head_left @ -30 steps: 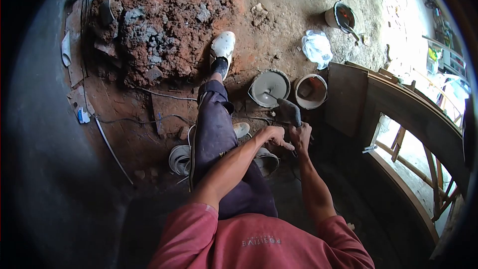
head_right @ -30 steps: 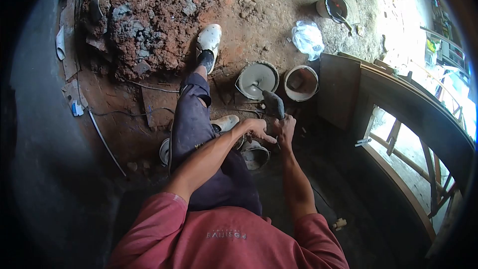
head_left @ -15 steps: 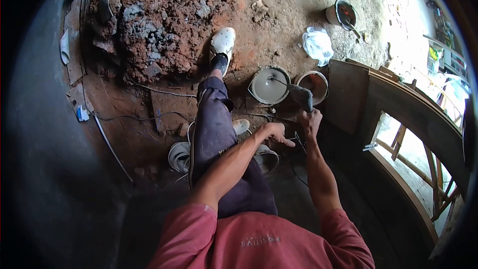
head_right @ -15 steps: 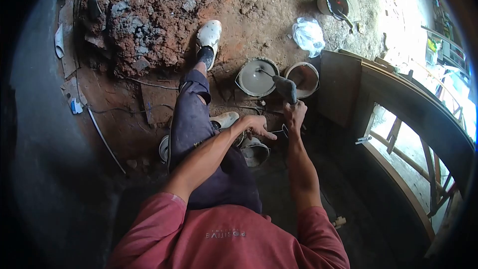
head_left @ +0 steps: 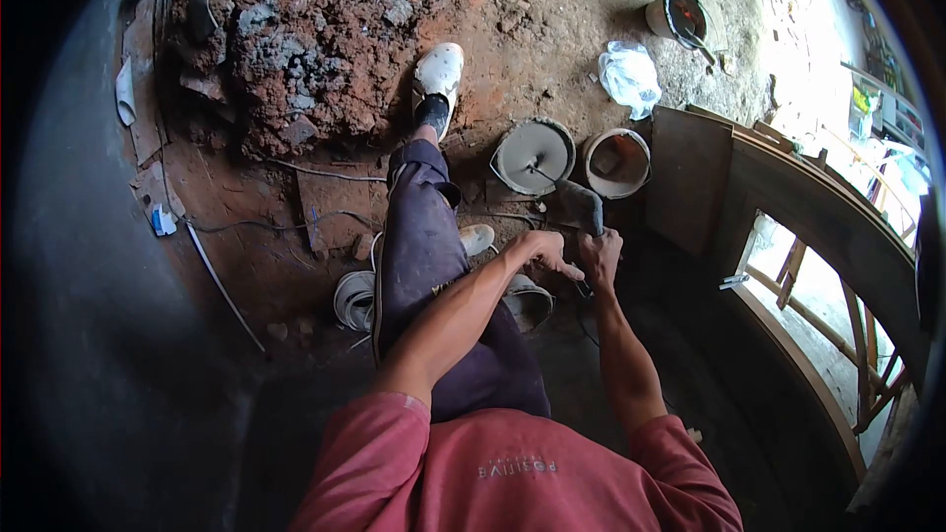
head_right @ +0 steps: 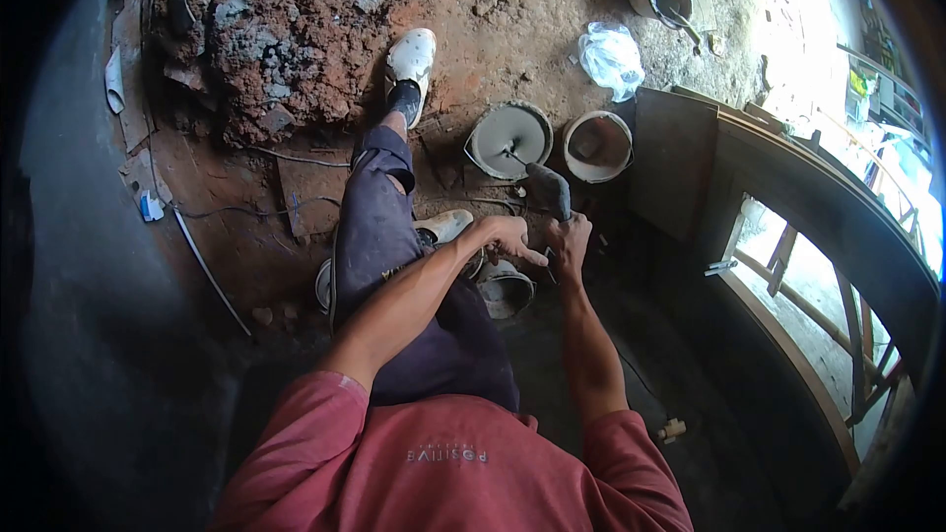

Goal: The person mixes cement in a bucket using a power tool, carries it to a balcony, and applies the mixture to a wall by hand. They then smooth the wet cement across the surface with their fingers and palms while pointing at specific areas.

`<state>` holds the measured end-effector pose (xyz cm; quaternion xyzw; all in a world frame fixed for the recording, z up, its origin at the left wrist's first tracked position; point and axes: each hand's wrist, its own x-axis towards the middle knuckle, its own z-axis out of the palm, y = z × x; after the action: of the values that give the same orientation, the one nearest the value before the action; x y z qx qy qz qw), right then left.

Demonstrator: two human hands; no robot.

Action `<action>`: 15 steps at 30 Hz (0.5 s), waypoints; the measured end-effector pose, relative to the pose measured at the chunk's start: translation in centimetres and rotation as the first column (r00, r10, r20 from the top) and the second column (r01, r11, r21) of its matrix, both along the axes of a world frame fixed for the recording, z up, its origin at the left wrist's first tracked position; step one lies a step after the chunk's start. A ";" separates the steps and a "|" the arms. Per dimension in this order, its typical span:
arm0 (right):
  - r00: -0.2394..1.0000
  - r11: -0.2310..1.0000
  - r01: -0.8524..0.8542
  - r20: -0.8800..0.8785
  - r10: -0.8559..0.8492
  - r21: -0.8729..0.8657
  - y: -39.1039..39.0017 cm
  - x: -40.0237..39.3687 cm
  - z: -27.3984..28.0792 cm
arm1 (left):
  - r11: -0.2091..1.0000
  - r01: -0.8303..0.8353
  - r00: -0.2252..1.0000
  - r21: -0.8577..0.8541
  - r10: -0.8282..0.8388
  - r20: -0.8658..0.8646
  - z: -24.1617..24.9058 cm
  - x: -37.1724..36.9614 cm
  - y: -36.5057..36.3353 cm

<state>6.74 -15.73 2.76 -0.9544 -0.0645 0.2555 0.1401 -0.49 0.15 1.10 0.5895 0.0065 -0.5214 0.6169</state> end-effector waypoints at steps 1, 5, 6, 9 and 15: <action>1.000 1.000 -0.002 0.003 0.002 0.006 0.8 0.1 -0.1 | 1.000 0.000 1.000 0.014 0.000 -0.013 -0.2 0.3 0.2; 0.999 0.996 -0.031 0.018 0.030 0.080 2.3 0.6 0.2 | 1.000 0.011 1.000 0.017 -0.011 0.002 -0.7 0.3 0.1; 1.000 0.995 -0.021 0.025 0.019 0.095 2.5 0.5 0.3 | 1.000 -0.001 1.000 0.005 0.001 0.001 -0.9 0.0 -0.3; 0.995 0.993 -0.092 0.048 0.089 0.076 2.9 1.9 0.4 | 1.000 -0.014 0.999 -0.016 0.013 -0.044 -0.9 -0.3 -1.2; 0.996 0.994 0.050 0.070 -0.057 0.092 3.2 3.7 0.2 | 0.997 -0.076 0.993 -0.033 0.072 -0.091 -0.7 -0.1 -0.1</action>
<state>10.41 -12.54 2.94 -0.9572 -0.0554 0.2135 0.1876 -0.61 0.05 0.40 0.5534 0.0464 -0.5242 0.6456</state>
